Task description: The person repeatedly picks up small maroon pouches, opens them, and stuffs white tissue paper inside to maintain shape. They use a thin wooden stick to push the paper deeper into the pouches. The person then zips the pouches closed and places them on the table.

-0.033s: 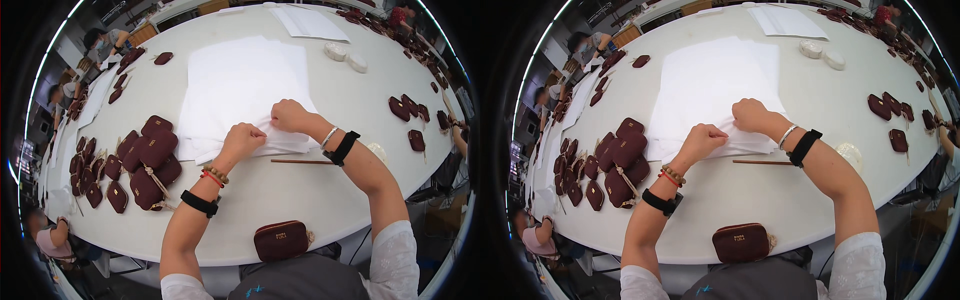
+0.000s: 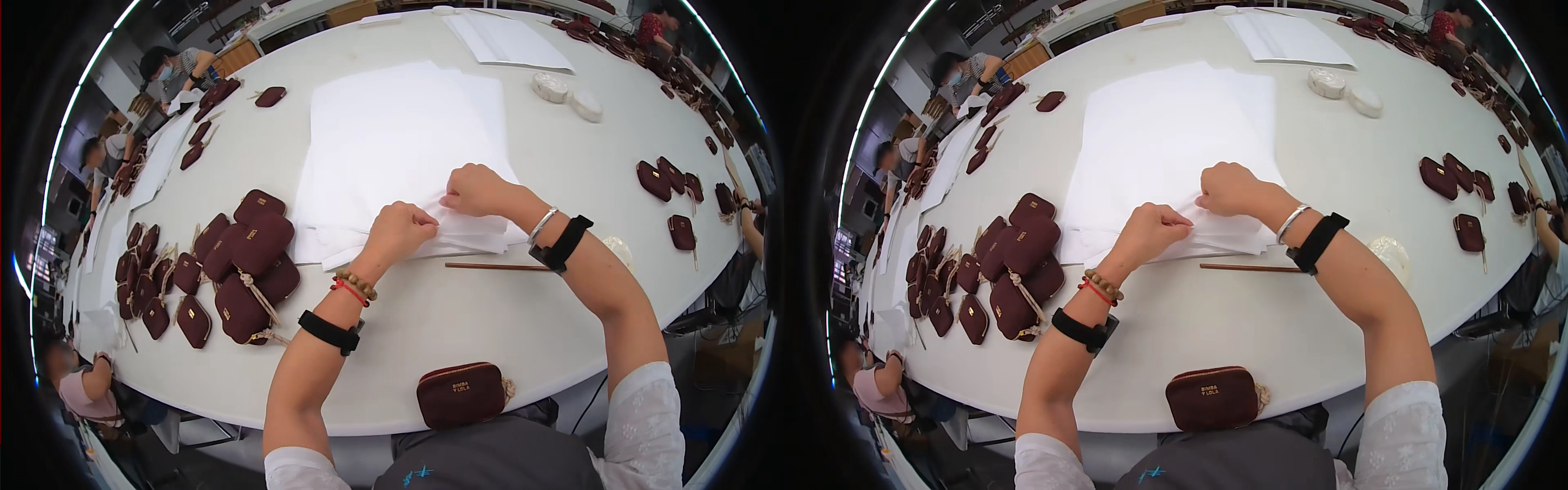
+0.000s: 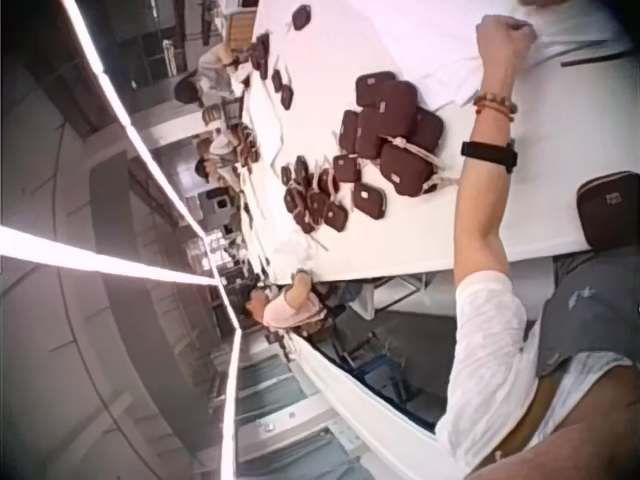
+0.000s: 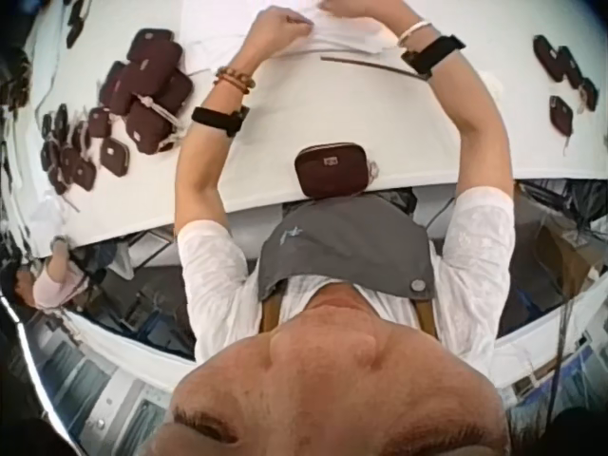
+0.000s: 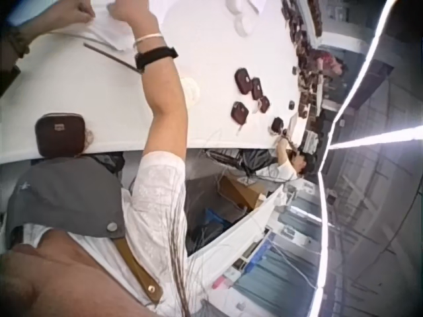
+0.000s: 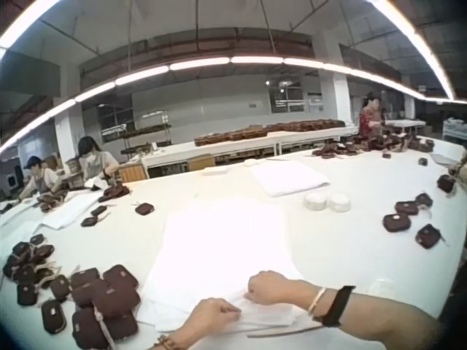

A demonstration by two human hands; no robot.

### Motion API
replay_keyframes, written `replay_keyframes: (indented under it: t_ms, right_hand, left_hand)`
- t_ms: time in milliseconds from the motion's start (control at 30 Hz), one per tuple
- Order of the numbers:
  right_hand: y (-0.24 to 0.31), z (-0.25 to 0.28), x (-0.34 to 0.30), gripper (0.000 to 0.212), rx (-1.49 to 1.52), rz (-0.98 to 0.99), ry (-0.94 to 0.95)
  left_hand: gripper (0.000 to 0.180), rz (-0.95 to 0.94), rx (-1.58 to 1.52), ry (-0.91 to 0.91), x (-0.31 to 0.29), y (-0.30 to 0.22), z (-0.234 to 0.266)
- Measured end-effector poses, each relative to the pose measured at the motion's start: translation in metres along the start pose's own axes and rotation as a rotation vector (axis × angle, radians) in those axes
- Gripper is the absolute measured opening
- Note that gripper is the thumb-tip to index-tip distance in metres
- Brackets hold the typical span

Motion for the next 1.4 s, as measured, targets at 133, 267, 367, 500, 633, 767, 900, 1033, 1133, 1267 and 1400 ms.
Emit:
replay_keyframes:
  t_ms: [133,267,367,500,633,767,900,1033,1133,1267,1400]
  right_hand:
    - [0.007,0.01,-0.03,0.017,0.137,0.102,0.124]
    - [0.002,-0.014,0.0,0.019,-0.058,0.198,-0.144]
    - [-0.013,0.002,-0.01,0.017,0.121,0.158,-0.434]
    - [-0.031,0.043,-0.061,0.011,0.095,0.282,-0.821]
    - [0.002,0.043,-0.13,0.007,-0.062,0.436,-0.698]
    - [0.015,-0.044,-0.19,0.014,-0.312,0.471,-0.346]
    - [0.006,-0.122,-0.2,0.027,-0.202,0.361,0.029]
    - [0.01,-0.132,-0.195,0.034,0.094,0.339,-0.08]
    - [0.024,-0.141,-0.185,0.029,0.293,0.393,0.01]
    - [0.038,-0.154,-0.184,0.023,0.391,0.629,0.129]
    - [0.04,-0.155,-0.19,0.033,0.489,0.702,0.25]
  left_hand:
    - [0.024,0.056,-0.062,0.015,0.002,-0.007,0.008]
    - [0.026,-0.153,-0.051,-0.209,0.001,0.015,0.008]
    - [0.023,-0.202,0.537,-0.447,-0.002,0.001,0.007]
    - [0.016,-0.217,0.592,-0.537,-0.011,0.012,0.04]
    - [0.022,-0.396,0.562,-0.624,-0.095,-0.002,0.061]
    - [0.02,-0.268,0.411,-0.219,-0.159,-0.012,0.006]
    - [0.019,-0.159,0.151,0.139,-0.175,0.003,-0.043]
    - [0.027,-0.124,-0.26,0.074,-0.184,0.001,-0.075]
    - [0.033,-0.166,-0.259,0.18,-0.191,-0.006,-0.092]
    - [0.028,-0.103,-0.309,0.298,-0.202,-0.009,-0.107]
    - [0.022,-0.046,-0.371,0.244,-0.212,-0.014,-0.112]
Point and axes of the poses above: each hand's wrist, its own x-axis towards the middle knuckle, its own z-axis out of the back of the hand, y = z × x, the point moved 4 cm from there along x, towards the middle knuckle, and after that the axes turned 15 degrees about y, right-handed, at the moved point
